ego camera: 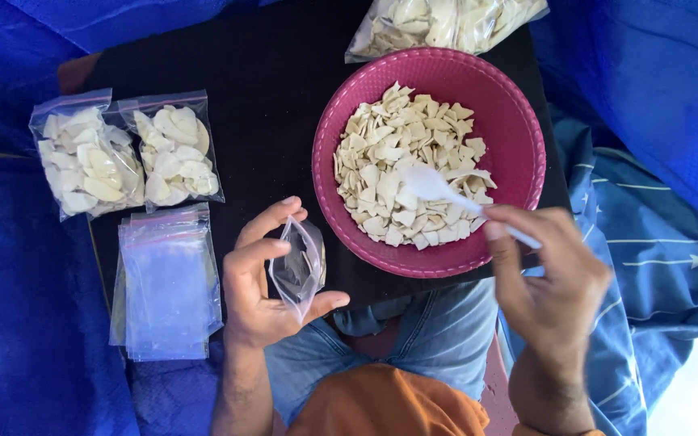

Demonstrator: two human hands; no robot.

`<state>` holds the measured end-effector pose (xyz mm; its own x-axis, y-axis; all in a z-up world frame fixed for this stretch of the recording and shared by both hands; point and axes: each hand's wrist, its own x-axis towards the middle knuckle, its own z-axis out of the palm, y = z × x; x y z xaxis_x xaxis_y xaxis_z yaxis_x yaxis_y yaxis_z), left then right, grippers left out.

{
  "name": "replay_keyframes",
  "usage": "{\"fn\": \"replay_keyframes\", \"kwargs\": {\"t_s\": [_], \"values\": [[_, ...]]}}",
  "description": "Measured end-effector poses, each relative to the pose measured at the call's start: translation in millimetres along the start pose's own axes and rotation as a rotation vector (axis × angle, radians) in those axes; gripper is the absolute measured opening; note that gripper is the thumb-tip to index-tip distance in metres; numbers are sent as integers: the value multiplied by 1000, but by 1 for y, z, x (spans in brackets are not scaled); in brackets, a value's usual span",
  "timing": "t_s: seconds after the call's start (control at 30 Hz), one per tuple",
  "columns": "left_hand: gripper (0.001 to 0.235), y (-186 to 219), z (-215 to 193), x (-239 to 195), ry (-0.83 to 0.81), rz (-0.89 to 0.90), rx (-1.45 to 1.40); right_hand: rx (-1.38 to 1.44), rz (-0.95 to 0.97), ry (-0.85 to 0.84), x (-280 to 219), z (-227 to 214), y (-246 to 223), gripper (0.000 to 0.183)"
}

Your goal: Bagging dried food flakes from a bowl into small plastic bags using a spoon.

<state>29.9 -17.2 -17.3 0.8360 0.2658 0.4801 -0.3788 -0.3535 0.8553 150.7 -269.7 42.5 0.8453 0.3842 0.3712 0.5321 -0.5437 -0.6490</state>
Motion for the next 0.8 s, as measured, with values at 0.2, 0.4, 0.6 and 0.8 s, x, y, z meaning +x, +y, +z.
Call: {"fn": "replay_keyframes", "kwargs": {"t_s": [0.2,0.4,0.6,0.8], "values": [[77,3,1,11,-61,67,219,117,144,-62,-5,12,-17,14],[89,2,-1,4,-122,55,275,152,227,-55,-20,11,-11,15],[56,4,-10,-6,4,83,423,162,119,-108,-21,-2,-15,25],[30,11,-11,7,-5,131,456,74,-73,-163,-13,12,-6,21]]}}
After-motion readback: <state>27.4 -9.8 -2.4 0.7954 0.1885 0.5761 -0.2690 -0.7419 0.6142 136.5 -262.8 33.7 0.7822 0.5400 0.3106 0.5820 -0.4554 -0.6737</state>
